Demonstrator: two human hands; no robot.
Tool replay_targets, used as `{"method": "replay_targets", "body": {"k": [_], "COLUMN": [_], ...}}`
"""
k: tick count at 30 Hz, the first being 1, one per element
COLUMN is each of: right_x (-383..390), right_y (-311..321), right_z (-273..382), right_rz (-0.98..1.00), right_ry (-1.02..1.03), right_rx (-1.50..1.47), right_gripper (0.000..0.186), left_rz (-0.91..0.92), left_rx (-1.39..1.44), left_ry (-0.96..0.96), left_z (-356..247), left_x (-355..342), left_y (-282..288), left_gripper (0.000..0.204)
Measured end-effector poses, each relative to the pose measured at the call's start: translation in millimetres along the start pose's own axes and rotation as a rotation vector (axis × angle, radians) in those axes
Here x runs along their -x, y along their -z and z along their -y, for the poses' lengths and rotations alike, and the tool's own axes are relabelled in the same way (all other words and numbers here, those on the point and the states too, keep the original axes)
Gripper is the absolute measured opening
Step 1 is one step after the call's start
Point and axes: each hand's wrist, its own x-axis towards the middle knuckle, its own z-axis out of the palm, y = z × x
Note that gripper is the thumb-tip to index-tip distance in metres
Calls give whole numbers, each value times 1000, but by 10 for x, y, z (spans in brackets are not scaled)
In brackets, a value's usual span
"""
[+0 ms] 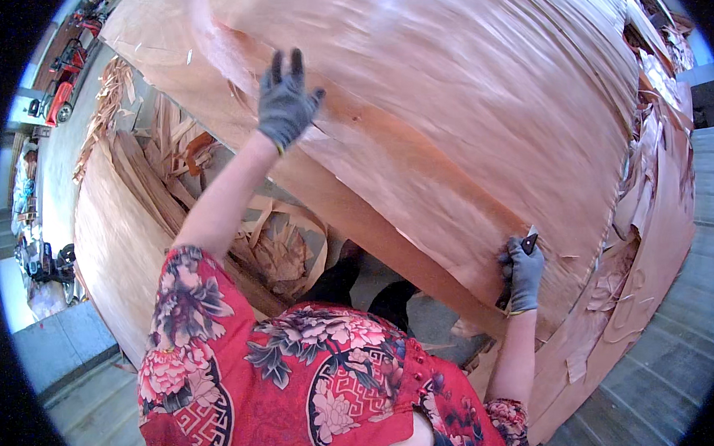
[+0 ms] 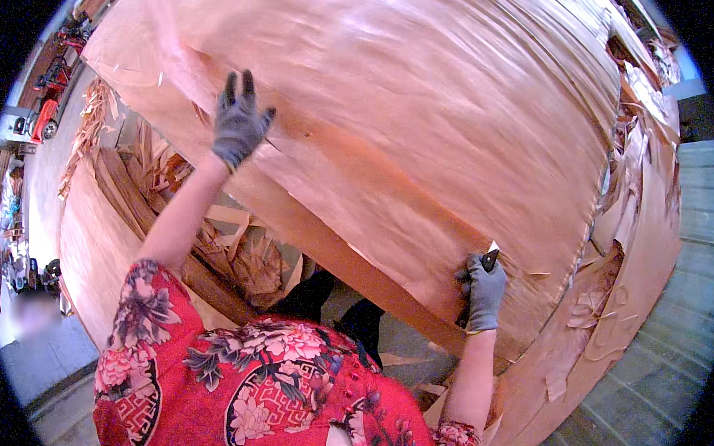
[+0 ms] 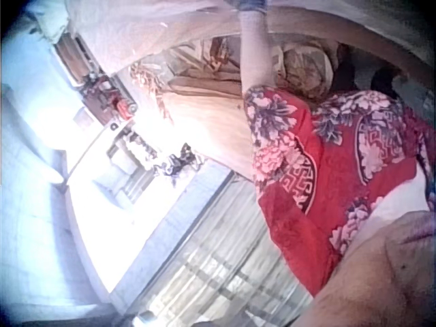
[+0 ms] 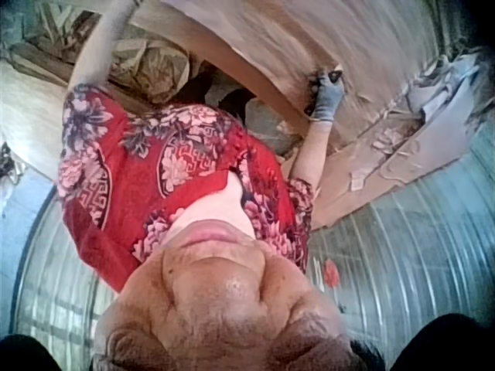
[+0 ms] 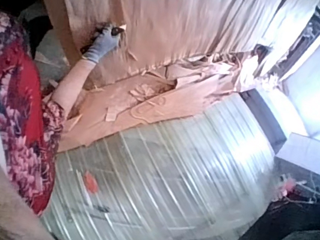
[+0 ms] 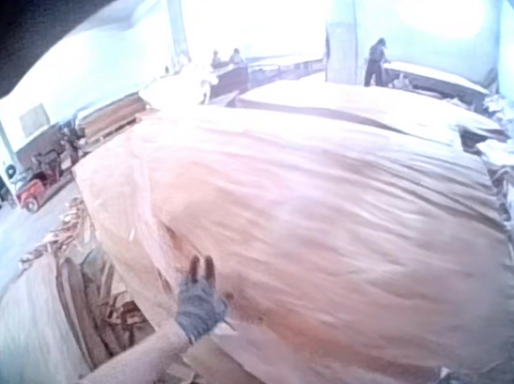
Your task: The person uses a utility knife to cut a large sheet of light-colored wood veneer on a workbench. They measure and mark the veneer with a ruler and a white marker, then slice along the lines to separate sections. The person handles the cut pieces, folding and stacking them, while wearing protective gloves.
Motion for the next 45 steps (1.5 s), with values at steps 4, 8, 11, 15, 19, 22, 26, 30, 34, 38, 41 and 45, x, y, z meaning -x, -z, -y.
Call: {"method": "replay_targets", "body": {"k": [4,8,11,15,19,22,26,30,34,38,41,45], "right_x": [15,-5,-37,-50,-22,-1,-18,-13,132,448,497,390], "right_y": [-2,14,12,7,2,-9,7,11,-283,-1008,-1817,-2615], "right_z": [3,-26,-56,-64,-41,-35,-69,-59,235,804,1266,1651], "right_rz": [15,24,9,-18,-34,-25,-27,-19,62,374,607,725], "right_ry": [27,52,55,50,13,33,52,69,233,280,224,249], "right_rx": [-25,-5,-4,20,56,15,34,100,235,344,275,361], "right_gripper": [17,17,17,15,14,15,16,17,15,23,19,21], "left_rz": [268,191,141,-148,-249,27,89,59,43,10,-53,-122], "left_rx": [180,219,239,133,263,382,280,208,235,263,278,353], "left_ry": [-257,-164,-11,121,-3,-164,-143,-25,-26,14,4,64], "left_z": [-638,-639,-335,98,-124,-632,-607,-40,104,119,163,163], "left_x": [610,666,654,653,709,766,513,305,330,359,348,350], "left_y": [131,91,64,122,259,310,170,-12,-162,-259,-318,-356], "left_gripper": [74,79,83,90,88,80,79,81,83,69,55,53]}}
